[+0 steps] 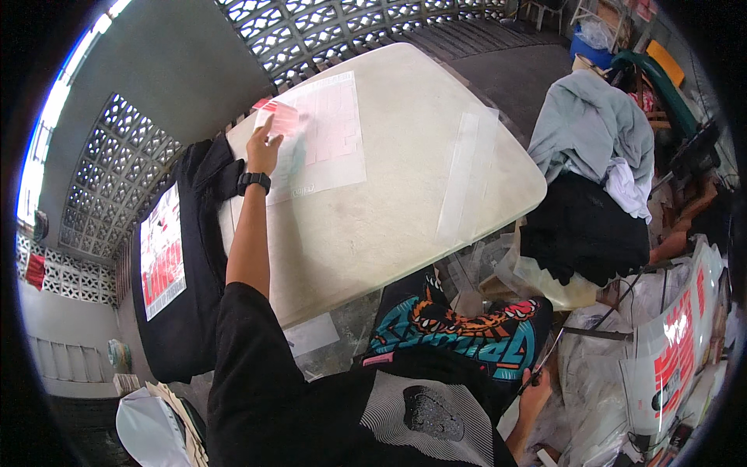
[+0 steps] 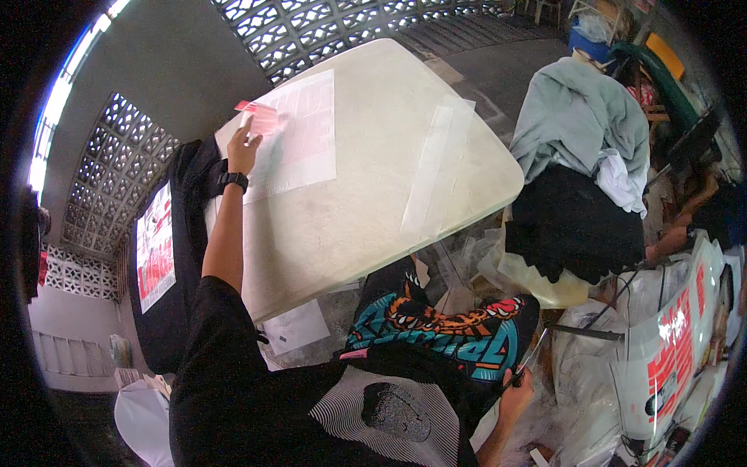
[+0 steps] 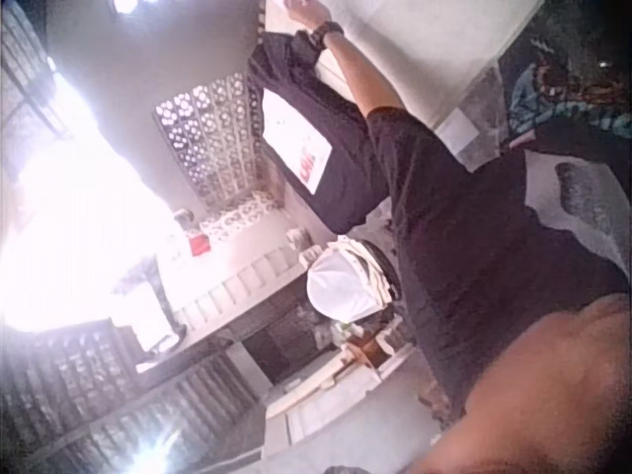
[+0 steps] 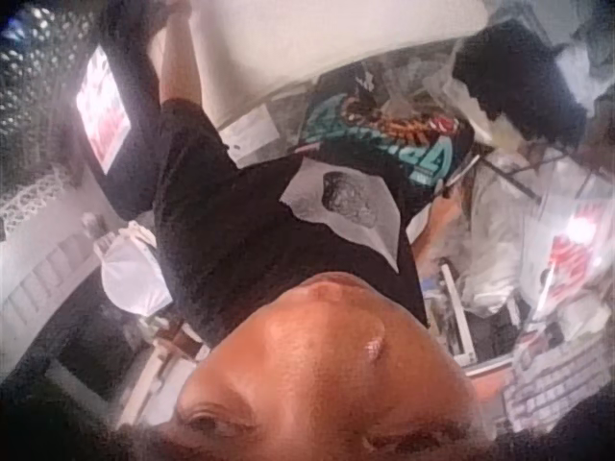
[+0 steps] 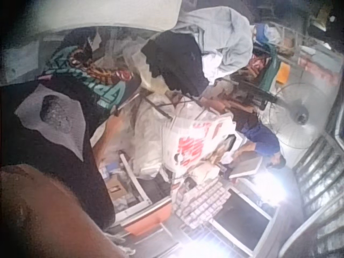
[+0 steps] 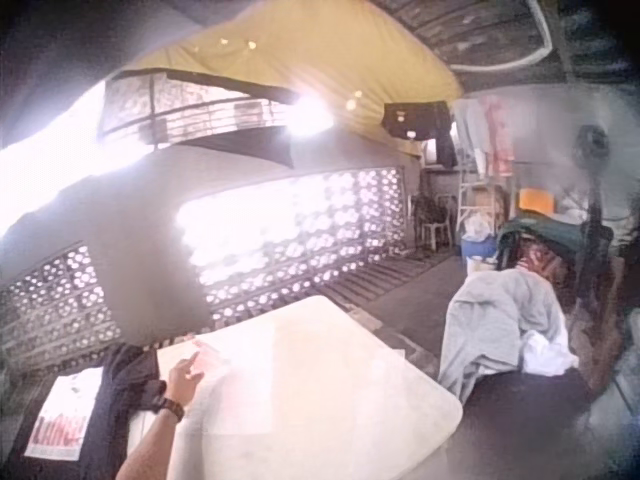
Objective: The person uses scissors to cut along the edges of printed vinyl sheets on a table, trimming excess material and separating the individual designs.
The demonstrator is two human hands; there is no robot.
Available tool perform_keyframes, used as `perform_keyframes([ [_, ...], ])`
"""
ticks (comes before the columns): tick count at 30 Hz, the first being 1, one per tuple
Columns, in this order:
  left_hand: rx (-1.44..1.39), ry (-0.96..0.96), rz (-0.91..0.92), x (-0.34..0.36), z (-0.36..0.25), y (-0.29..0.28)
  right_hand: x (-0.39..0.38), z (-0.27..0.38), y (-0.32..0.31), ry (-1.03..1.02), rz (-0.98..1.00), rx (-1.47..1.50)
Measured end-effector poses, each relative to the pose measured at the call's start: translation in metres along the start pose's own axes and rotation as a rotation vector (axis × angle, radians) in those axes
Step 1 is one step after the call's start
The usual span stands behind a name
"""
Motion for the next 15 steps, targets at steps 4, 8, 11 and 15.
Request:
perform_keyframes([
  [4,0.171,-0.112,-0.016,-0.013,0.035,0.004,0.003,0.000,0.005,0.046,0.048,-0.033],
  [8,0.247,-0.001,-0.059,-0.014,0.050,0.008,-0.001,-0.006,0.007,0.035,0.034,-0.021],
  [11,0.349,-0.061,-0.017,-0.011,0.043,0.011,0.000,-0.007,0.004,0.040,0.024,-0.021],
  [15,0.457,-0.141,0.148,-0.040,0.054,0.002,-0.001,0.013,-0.002,0.071,0.025,-0.031],
])
Point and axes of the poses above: each hand's wrist, its own x-axis towards the middle knuckle, its own y-axis out of the palm, z = x × y, the point moved 9 cm from there along x, towards the middle knuckle, and after that the axes turned 6 degrees about -y, right-handed, at the moved point
